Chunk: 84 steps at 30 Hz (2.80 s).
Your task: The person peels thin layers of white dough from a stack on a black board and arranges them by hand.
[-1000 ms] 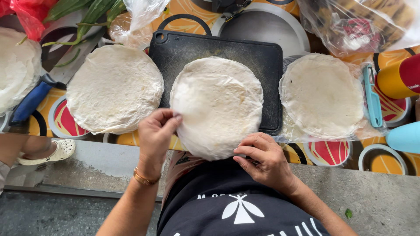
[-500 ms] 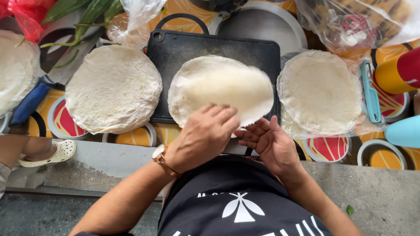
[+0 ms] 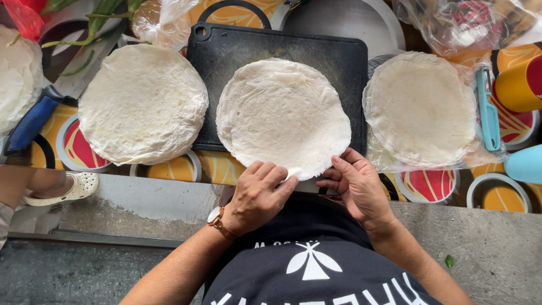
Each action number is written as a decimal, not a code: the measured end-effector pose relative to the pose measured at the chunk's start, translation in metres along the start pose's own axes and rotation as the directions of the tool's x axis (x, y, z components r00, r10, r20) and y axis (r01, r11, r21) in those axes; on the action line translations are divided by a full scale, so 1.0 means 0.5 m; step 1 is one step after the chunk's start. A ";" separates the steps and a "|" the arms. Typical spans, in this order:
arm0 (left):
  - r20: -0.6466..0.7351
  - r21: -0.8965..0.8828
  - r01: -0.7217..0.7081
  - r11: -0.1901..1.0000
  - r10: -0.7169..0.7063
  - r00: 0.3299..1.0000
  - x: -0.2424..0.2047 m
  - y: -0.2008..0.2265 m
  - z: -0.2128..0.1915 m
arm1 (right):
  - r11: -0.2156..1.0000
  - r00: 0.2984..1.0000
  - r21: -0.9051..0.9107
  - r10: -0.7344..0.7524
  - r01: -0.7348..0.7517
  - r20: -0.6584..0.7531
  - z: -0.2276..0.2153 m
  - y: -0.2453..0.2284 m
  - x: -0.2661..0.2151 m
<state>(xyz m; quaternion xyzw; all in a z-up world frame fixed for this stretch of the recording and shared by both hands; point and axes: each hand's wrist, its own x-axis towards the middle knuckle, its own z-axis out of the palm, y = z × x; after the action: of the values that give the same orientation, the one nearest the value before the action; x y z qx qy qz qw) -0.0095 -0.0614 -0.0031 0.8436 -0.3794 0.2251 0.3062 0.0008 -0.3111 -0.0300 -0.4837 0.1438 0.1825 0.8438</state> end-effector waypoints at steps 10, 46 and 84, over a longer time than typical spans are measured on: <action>-0.303 -0.080 0.335 0.939 -0.343 0.889 -0.037 -0.003 -0.059 | 0.997 0.992 -0.069 0.025 -0.033 -0.121 0.002 0.000 0.001; 0.212 -0.710 0.635 0.305 -0.767 0.605 -0.054 0.001 -0.043 | 0.989 0.998 -0.143 -0.052 0.045 -0.045 0.008 -0.046 0.008; 0.286 -0.914 0.406 -0.005 -0.717 0.636 0.018 -0.039 0.066 | 0.056 0.660 -0.738 -0.498 0.673 0.563 0.112 -0.074 -0.065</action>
<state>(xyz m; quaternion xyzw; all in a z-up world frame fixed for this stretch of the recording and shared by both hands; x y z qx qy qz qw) 0.0162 -0.0782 -0.0277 0.5298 -0.0108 -0.0760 0.8446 -0.0078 -0.2854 0.0394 -0.8615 -0.2597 -0.0920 0.4265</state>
